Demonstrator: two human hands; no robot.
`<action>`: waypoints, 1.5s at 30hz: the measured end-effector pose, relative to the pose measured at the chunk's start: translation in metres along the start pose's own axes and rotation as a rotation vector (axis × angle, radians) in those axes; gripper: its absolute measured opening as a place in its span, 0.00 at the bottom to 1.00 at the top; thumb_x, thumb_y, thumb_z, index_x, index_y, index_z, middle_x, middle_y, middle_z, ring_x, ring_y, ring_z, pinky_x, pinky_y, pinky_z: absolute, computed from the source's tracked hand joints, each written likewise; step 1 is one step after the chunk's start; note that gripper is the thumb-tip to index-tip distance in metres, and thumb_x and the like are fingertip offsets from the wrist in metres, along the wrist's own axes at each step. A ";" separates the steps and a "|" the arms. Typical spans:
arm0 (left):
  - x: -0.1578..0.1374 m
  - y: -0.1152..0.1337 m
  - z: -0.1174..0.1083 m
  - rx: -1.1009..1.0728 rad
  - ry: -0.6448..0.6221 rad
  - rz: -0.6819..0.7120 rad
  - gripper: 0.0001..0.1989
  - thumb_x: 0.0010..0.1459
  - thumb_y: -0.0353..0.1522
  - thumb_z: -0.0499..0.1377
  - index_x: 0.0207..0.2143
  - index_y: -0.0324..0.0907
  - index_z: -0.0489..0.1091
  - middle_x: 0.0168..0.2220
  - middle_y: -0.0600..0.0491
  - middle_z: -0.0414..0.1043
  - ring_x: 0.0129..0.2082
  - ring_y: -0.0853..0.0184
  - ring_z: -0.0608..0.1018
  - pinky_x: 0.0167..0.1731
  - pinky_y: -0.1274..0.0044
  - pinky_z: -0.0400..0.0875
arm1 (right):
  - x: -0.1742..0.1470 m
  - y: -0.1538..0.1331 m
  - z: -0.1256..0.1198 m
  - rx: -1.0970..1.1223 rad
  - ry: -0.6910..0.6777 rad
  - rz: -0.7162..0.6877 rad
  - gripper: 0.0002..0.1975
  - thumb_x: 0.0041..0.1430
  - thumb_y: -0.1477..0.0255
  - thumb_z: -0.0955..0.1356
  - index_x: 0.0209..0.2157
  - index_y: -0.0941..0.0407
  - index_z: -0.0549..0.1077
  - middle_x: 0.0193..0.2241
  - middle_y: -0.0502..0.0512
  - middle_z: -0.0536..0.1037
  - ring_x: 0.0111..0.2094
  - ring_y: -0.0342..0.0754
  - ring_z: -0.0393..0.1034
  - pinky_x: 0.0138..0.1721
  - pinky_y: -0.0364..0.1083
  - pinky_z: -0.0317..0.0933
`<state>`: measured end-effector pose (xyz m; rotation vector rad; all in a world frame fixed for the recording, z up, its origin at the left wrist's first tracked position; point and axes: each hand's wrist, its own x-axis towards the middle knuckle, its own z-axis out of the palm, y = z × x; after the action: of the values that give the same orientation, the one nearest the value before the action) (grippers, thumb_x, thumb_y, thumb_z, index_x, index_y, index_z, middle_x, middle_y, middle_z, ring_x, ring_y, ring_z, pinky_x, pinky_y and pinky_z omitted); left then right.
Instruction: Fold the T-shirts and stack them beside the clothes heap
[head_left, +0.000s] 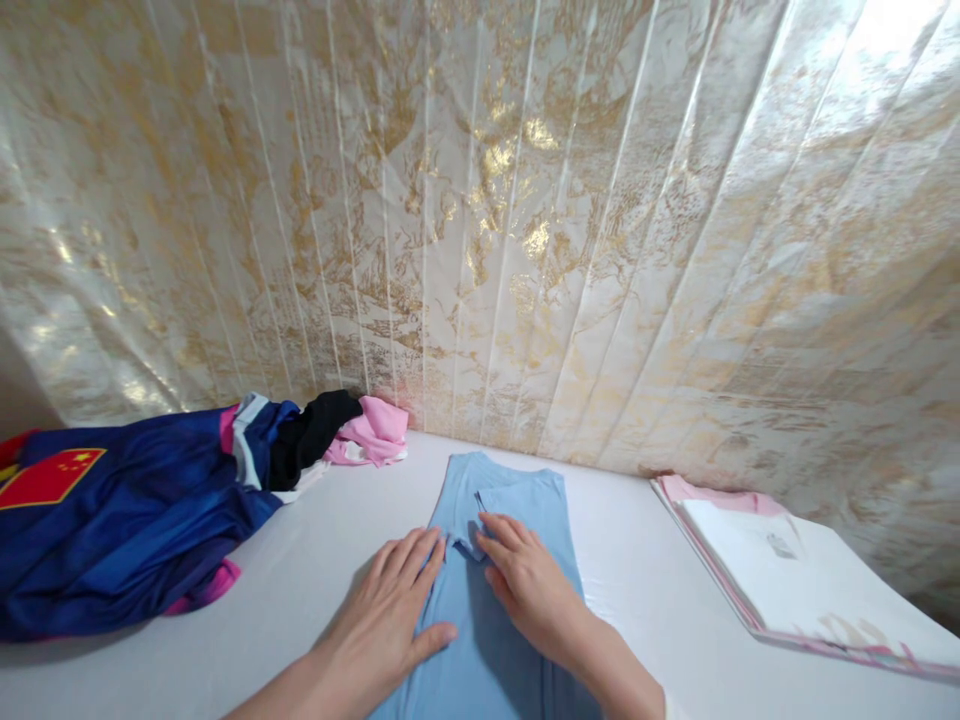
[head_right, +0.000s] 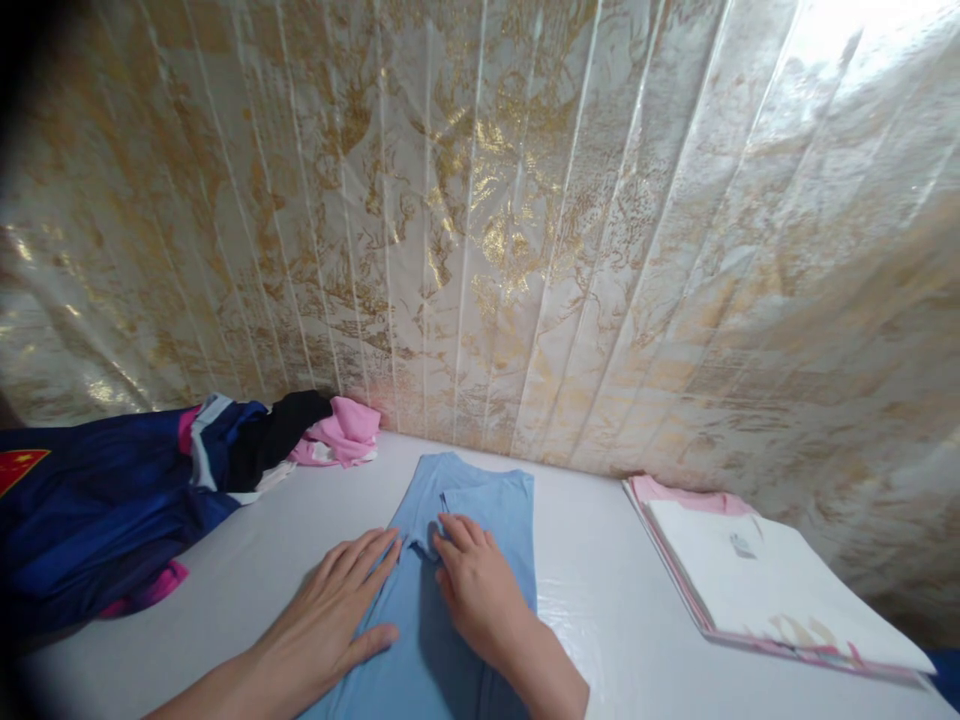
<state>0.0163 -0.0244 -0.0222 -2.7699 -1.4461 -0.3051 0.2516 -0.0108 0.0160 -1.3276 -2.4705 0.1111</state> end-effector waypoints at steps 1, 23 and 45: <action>0.000 0.000 -0.003 -0.009 -0.008 0.008 0.36 0.63 0.54 0.46 0.66 0.42 0.51 0.67 0.47 0.47 0.65 0.51 0.55 0.60 0.60 0.53 | -0.003 0.011 -0.004 0.000 0.036 0.000 0.22 0.61 0.79 0.61 0.56 0.56 0.67 0.61 0.60 0.64 0.60 0.55 0.58 0.56 0.57 0.61; 0.056 0.068 -0.029 -0.198 -0.110 0.288 0.28 0.65 0.42 0.51 0.65 0.41 0.54 0.66 0.46 0.49 0.66 0.59 0.53 0.61 0.61 0.51 | -0.070 0.044 0.014 -0.130 0.024 0.171 0.27 0.67 0.64 0.59 0.64 0.56 0.55 0.64 0.60 0.55 0.65 0.53 0.49 0.61 0.57 0.55; 0.030 0.000 -0.021 -0.120 -0.014 0.010 0.26 0.68 0.39 0.45 0.64 0.39 0.54 0.65 0.43 0.51 0.65 0.61 0.56 0.59 0.66 0.54 | -0.058 -0.001 0.005 -0.047 -0.079 0.220 0.31 0.67 0.59 0.58 0.65 0.59 0.51 0.65 0.62 0.52 0.66 0.53 0.45 0.63 0.58 0.49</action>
<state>0.0293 -0.0022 0.0040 -2.8767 -1.4635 -0.3853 0.2789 -0.0586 -0.0032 -1.6418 -2.3961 0.1609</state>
